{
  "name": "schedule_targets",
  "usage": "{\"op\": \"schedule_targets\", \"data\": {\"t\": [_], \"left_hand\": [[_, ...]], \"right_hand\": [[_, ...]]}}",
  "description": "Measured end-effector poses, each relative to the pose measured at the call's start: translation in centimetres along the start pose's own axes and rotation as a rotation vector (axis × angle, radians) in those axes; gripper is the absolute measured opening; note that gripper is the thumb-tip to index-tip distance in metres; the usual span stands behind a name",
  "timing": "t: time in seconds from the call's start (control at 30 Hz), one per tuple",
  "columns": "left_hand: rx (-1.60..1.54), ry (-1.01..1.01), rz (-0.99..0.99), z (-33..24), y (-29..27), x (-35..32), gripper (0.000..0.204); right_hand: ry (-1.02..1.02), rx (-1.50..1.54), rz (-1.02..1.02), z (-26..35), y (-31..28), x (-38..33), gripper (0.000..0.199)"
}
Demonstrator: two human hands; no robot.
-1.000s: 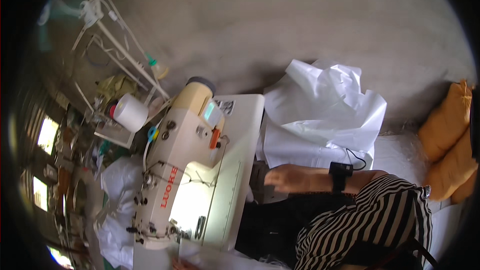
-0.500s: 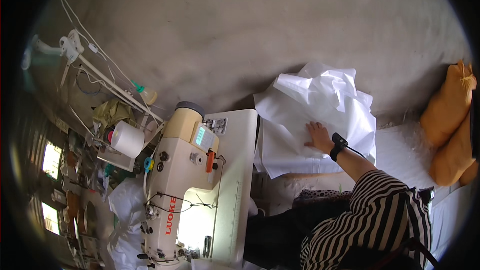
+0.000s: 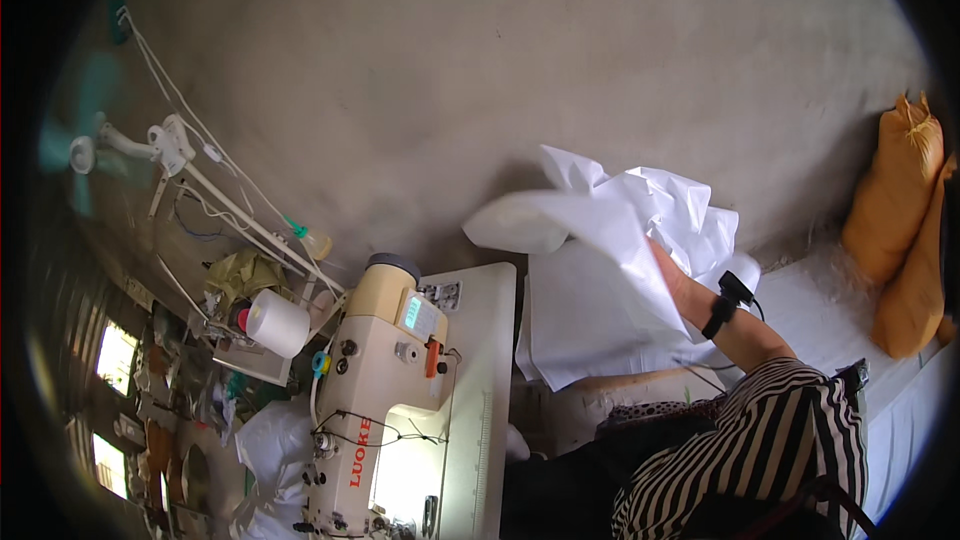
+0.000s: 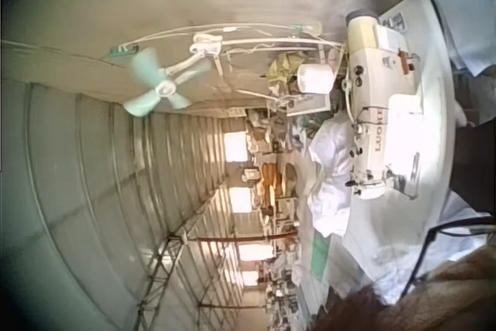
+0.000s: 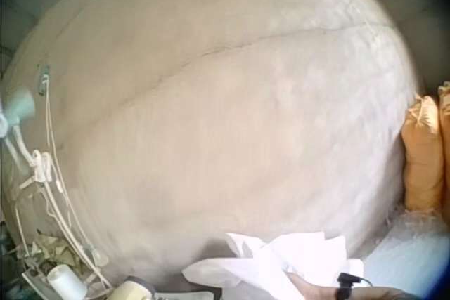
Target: Operating a sewing machine to sew white fabric.
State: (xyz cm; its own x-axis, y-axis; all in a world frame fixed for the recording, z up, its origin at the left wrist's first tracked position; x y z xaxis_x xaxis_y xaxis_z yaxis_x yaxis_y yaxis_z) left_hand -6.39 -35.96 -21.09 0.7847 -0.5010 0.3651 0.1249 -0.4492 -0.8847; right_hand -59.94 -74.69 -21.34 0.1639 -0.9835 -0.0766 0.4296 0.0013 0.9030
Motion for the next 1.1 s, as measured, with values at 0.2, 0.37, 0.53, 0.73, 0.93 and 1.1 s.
{"op": "schedule_targets", "data": {"t": [0.2,0.37,0.53,0.73,0.93,1.1], "left_hand": [[-0.277,0.099,-0.014,-2.4,-4.8,1.5,0.032],[-0.467,0.082,-0.159,0.3,-16.9,-0.4,0.031],[-0.516,-0.022,-0.407,5.8,-32.1,-7.5,0.03],[-0.515,-0.122,-0.602,7.5,-39.4,-13.5,0.028],[-0.408,-0.37,-0.54,15.0,-23.7,-12.6,0.027],[-0.246,-0.541,-0.323,22.5,-7.4,-12.2,0.023]], "right_hand": [[-0.386,-0.774,0.867,-2.4,13.1,-5.2,0.011],[0.11,-0.513,1.46,-17.8,25.2,-16.3,0.01],[0.593,-0.226,1.672,-33.0,32.6,-35.0,0.027],[-0.13,-0.388,2.213,-46.7,30.0,-51.5,0.044],[-0.982,-0.704,2.344,-43.8,20.7,-44.0,0.053],[-0.906,-1.101,2.193,-43.1,13.5,-35.9,0.055]]}}
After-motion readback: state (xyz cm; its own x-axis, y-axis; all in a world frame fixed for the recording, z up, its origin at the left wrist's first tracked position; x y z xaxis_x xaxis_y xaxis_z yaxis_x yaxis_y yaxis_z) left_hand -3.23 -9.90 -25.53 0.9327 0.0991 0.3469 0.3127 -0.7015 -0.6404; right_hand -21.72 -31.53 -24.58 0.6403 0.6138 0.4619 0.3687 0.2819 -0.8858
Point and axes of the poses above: each hand's wrist, its own x-axis towards the middle knuckle, its own y-axis out of the palm, z = x × y, the point moved 4 cm from there along x, towards the middle knuckle, and after that the axes turned 10 degrees about -y, right-handed, at the moved point
